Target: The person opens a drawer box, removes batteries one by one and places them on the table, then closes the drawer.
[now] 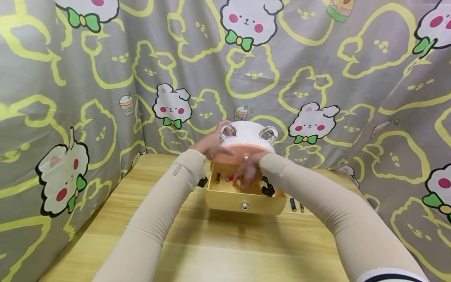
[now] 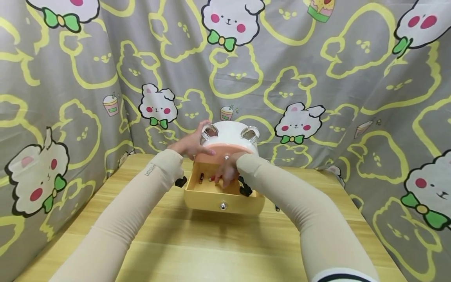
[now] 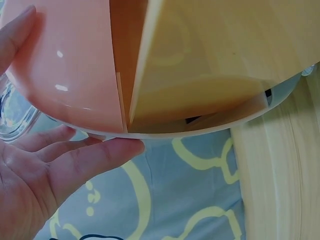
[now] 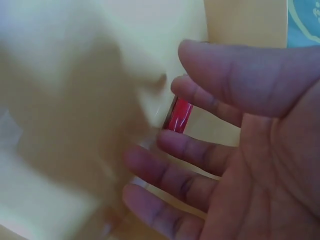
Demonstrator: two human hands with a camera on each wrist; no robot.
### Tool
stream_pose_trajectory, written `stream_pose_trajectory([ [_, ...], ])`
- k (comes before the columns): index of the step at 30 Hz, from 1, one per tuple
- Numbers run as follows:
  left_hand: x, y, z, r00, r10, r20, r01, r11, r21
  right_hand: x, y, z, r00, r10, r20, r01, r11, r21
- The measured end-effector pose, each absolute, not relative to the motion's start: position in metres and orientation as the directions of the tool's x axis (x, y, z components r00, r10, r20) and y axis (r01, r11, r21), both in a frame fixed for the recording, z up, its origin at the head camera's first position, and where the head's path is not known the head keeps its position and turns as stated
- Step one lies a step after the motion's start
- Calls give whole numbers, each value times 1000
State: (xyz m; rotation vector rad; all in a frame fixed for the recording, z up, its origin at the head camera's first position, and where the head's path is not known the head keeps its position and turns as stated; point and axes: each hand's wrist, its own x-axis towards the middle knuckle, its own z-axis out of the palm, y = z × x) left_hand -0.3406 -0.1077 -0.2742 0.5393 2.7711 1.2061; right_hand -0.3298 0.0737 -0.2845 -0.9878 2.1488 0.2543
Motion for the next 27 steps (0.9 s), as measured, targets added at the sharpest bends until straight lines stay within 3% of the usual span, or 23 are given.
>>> stream_pose_trajectory([
  [6, -338, -107, -275, -935, 344, 84, 300, 642, 706, -328, 73, -288, -460, -541, -704, -707, 703, -78],
  [17, -339, -105, -272, -936, 341, 81, 294, 638, 711, -326, 70, -284, -463, -522, -716, -715, 698, -47],
  [23, -339, -105, -273, -940, 333, 70, 275, 623, 732, -323, 61, -283, -430, -547, -718, -735, 674, -73],
  [27, -338, -109, -273, -941, 332, 72, 276, 623, 732, -323, 57, -282, -452, -514, -729, -683, 725, -87],
])
